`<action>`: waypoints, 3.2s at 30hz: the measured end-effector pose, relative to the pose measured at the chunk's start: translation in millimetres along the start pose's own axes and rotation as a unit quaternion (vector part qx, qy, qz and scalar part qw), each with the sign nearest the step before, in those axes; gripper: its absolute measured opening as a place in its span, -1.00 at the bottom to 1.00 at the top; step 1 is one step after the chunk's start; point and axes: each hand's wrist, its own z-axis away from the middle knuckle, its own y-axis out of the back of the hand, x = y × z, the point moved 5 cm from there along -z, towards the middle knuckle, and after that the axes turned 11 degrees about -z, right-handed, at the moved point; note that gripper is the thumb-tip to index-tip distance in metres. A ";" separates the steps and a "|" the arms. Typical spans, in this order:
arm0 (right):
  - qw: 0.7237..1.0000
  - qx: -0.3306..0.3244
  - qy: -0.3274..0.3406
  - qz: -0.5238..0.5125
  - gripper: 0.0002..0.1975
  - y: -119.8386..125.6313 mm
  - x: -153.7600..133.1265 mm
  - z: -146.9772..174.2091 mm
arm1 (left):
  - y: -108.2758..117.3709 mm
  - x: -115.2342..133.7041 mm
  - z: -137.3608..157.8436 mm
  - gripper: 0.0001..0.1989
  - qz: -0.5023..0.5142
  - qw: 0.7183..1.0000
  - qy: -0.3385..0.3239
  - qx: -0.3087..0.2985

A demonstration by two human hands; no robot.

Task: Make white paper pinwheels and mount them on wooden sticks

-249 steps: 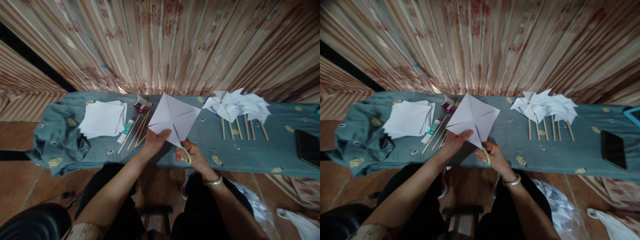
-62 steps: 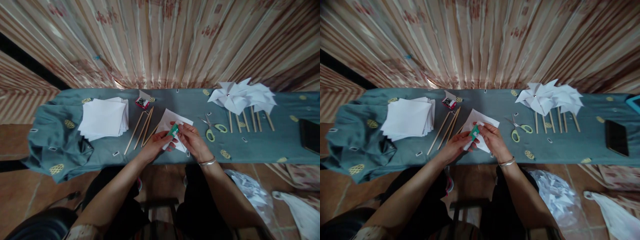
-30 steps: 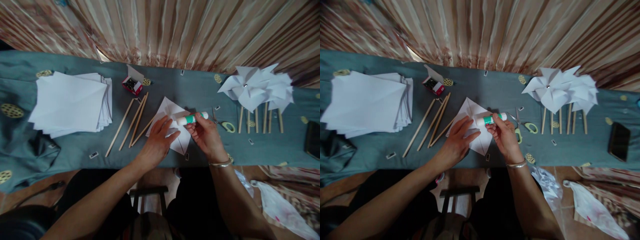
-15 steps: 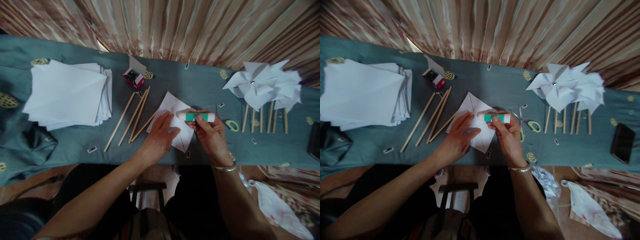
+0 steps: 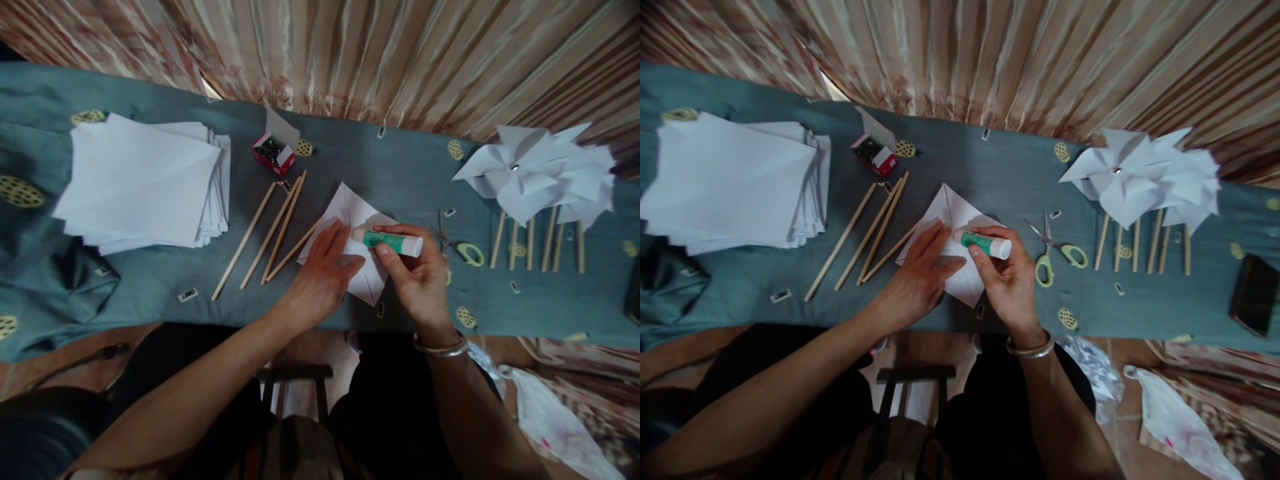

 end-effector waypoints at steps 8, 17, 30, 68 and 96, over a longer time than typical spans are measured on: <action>0.994 -0.020 0.038 0.102 -0.73 -3.0 -5.9 4.7 | -4.0 -0.3 0.9 -0.62 -0.003 1.000 0.000 0.009; 0.989 -0.041 0.050 0.131 -0.73 -5.1 -8.6 6.2 | -4.3 -0.3 1.2 -0.57 -0.017 1.000 -0.003 0.000; 0.987 -0.036 0.062 0.144 -0.76 -1.9 -13.6 7.0 | -5.8 -1.6 1.7 -0.59 -0.001 1.000 0.000 -0.008; 0.987 -0.010 0.061 0.145 -0.73 -4.4 -10.5 3.6 | -4.1 -0.1 1.6 -0.65 0.000 1.000 0.005 -0.007; 0.995 0.052 0.057 0.070 -0.76 11.0 -15.1 4.4 | -5.5 -2.2 2.2 -0.66 0.010 1.000 -0.004 0.009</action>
